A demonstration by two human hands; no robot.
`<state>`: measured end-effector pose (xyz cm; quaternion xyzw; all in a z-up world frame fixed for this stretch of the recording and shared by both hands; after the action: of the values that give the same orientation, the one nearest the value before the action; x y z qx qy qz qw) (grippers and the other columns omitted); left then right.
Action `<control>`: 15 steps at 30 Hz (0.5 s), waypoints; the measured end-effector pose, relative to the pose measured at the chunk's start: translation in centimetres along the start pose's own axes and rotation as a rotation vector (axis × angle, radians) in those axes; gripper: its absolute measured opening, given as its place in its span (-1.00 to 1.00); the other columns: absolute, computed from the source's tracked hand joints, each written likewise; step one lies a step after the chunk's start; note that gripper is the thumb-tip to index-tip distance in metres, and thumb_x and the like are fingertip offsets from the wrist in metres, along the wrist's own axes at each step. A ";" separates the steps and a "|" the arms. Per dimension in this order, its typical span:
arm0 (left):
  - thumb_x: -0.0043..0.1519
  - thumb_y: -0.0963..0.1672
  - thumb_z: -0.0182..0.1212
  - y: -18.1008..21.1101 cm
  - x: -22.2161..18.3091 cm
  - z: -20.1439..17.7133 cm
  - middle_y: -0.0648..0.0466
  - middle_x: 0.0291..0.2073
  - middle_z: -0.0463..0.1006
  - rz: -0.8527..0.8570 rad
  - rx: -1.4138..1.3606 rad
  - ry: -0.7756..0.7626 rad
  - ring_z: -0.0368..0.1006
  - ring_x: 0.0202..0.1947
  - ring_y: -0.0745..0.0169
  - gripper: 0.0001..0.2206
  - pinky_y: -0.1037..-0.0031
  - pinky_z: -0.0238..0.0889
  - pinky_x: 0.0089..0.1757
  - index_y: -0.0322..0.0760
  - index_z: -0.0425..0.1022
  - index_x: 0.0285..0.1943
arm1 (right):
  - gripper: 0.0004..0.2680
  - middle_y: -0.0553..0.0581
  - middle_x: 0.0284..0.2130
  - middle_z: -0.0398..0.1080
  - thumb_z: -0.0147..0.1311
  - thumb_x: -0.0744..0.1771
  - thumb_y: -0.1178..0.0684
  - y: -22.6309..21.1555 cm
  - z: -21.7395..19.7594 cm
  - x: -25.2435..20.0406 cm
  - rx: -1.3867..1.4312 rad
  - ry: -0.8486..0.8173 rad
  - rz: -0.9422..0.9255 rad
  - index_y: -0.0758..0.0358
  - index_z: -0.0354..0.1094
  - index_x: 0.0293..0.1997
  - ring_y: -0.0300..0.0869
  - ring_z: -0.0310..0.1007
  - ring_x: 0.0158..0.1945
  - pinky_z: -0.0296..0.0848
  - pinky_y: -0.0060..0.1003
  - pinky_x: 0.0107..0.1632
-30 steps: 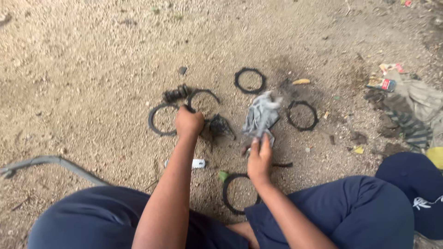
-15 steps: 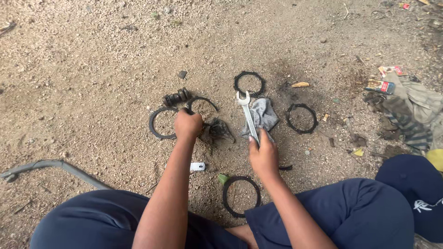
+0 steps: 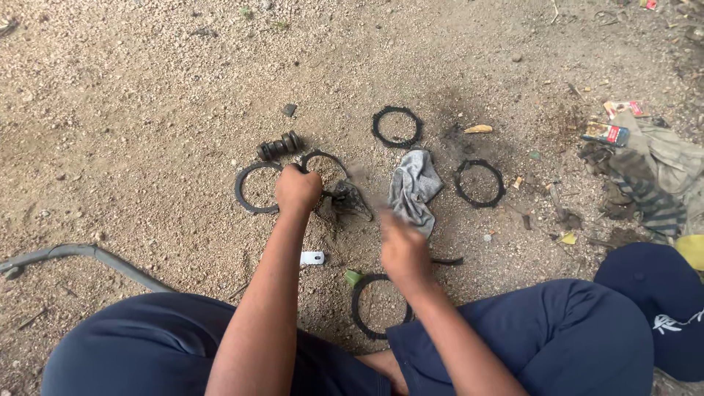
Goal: The person cleans and reassembles mechanical components on the ground, using a cloth to wipe a circular part and a wrench to work on other metal pieces.
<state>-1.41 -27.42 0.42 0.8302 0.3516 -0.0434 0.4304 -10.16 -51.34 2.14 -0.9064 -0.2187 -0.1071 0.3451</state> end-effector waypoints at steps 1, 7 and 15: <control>0.14 -0.09 0.11 -0.4 0.0 0.5 -0.24 -0.10 0.67 -0.014 -0.019 -0.041 0.66 -0.09 -0.11 -0.63 0.18 0.44 -0.01 -0.38 0.53 0.08 | -0.51 0.13 -0.50 0.48 -0.03 0.34 0.31 -0.1 0.8 0.2 -0.091 -0.182 0.077 -0.01 0.16 0.47 -0.20 0.45 -0.51 0.49 -0.29 -0.41; 0.14 -0.08 0.19 -1.4 2.7 0.9 -0.33 -0.11 0.64 -0.005 0.059 0.055 0.59 -0.06 -0.24 -0.64 0.12 0.45 -0.04 -0.47 0.56 0.01 | -0.54 0.21 -0.37 0.50 0.02 0.33 0.30 -2.1 -2.5 1.9 -0.164 -0.008 -0.064 0.03 0.24 0.42 -0.07 0.45 -0.47 0.44 -0.16 -0.42; 0.11 -0.11 0.17 0.0 -0.5 0.2 -0.27 -0.06 0.62 0.078 0.021 0.053 0.54 0.03 -0.25 -0.67 0.11 0.34 0.08 -0.33 0.55 0.04 | -0.53 0.24 -0.30 0.50 0.02 0.31 0.28 0.5 0.2 -1.0 -0.160 -0.129 -0.072 -0.02 0.23 0.41 -0.01 0.53 -0.36 0.56 -0.11 -0.26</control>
<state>-1.77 -27.84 0.46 0.8486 0.3297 -0.0080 0.4137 -10.79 -51.86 1.31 -0.9276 -0.2636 -0.0778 0.2529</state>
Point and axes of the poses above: each hand's wrist, its own x-axis towards the middle knuckle, its own z-axis out of the palm, y = z × x, the point moved 1 cm from there along x, towards the middle knuckle
